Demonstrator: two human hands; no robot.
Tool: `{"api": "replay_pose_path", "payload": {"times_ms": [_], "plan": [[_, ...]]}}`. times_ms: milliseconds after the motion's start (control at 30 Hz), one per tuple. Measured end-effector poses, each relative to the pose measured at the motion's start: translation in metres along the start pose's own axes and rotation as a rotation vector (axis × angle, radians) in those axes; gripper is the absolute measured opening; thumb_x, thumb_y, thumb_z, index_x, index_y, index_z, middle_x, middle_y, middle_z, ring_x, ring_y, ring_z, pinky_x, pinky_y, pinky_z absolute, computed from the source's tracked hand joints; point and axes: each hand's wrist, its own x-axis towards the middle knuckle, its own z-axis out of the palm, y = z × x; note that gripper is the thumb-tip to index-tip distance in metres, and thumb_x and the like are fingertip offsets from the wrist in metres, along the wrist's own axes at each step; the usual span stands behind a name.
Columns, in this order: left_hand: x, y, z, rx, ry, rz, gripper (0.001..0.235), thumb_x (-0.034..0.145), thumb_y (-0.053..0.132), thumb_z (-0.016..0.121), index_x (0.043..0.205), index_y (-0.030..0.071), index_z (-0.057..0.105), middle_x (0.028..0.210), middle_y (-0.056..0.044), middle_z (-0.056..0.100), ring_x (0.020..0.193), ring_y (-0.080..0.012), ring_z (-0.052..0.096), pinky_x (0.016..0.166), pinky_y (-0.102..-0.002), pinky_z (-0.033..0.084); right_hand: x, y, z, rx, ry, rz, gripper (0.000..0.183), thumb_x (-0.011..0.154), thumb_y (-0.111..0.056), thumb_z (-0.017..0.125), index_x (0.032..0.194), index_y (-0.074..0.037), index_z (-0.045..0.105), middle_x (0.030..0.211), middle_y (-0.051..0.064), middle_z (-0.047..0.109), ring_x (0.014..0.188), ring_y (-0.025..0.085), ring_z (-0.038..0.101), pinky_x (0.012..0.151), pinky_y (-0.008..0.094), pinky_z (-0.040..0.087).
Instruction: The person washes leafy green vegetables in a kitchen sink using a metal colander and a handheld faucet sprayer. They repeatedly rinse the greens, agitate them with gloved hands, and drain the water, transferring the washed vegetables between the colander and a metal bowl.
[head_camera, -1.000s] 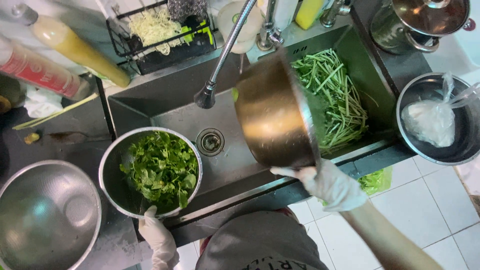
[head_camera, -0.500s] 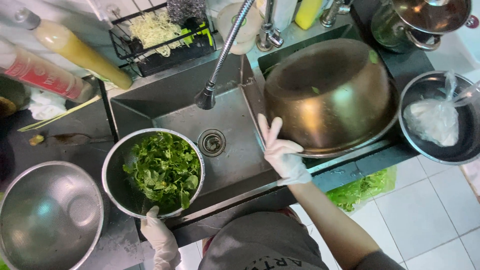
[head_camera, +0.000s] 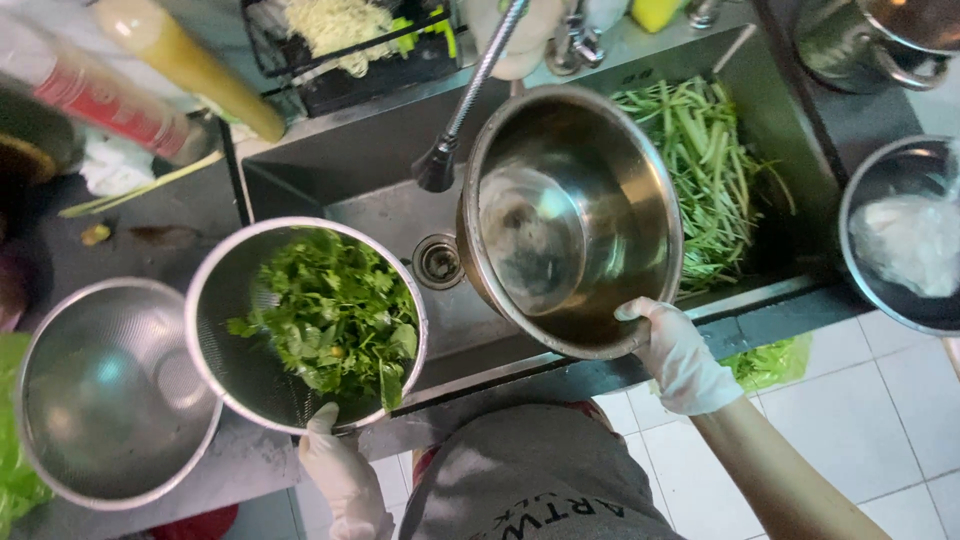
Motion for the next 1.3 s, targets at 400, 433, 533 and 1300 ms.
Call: {"api": "replay_pose_path", "payload": {"times_ms": [400, 433, 533, 1300], "plan": [[-0.058, 0.074, -0.015, 0.080, 0.142, -0.017, 0.036, 0.087, 0.018, 0.057, 0.113, -0.006, 0.063, 0.103, -0.015, 0.066, 0.092, -0.0242, 0.061, 0.080, -0.033, 0.048, -0.012, -0.035, 0.096, -1.217, 0.206, -0.149, 0.038, 0.083, -0.031, 0.060, 0.099, 0.003, 0.068, 0.084, 0.019, 0.070, 0.071, 0.031, 0.061, 0.061, 0.044, 0.044], [-0.062, 0.080, -0.010, 0.138, 0.102, -0.044, 0.037, 0.088, 0.020, 0.055, 0.113, -0.005, 0.064, 0.105, -0.015, 0.068, 0.094, -0.0238, 0.062, 0.084, -0.034, 0.049, 0.052, -0.015, 0.080, -1.792, -0.046, -0.590, 0.025, 0.084, -0.029, 0.057, 0.086, -0.006, 0.064, 0.078, 0.015, 0.069, 0.070, 0.032, 0.066, 0.059, 0.046, 0.047], [-0.064, 0.097, 0.007, 0.309, 0.032, -0.118, 0.044, 0.088, 0.026, 0.053, 0.120, -0.001, 0.066, 0.113, -0.013, 0.069, 0.100, -0.0237, 0.061, 0.092, -0.035, 0.046, 0.061, -0.005, 0.128, -2.022, -0.267, -0.705, 0.029, 0.086, -0.028, 0.048, 0.076, -0.007, 0.066, 0.078, 0.018, 0.068, 0.075, 0.038, 0.069, 0.063, 0.048, 0.047], [0.158, -0.084, 0.093, 0.962, -0.344, 0.101, 0.054, 0.090, 0.048, 0.060, 0.121, 0.004, 0.064, 0.111, -0.024, 0.072, 0.104, -0.0453, 0.067, 0.094, -0.049, 0.050, 0.235, -0.186, 0.184, -0.369, -0.275, -1.159, 0.095, 0.086, 0.015, 0.070, 0.159, -0.016, 0.018, 0.159, 0.016, 0.050, 0.125, 0.019, 0.071, 0.117, 0.029, 0.049]]}}
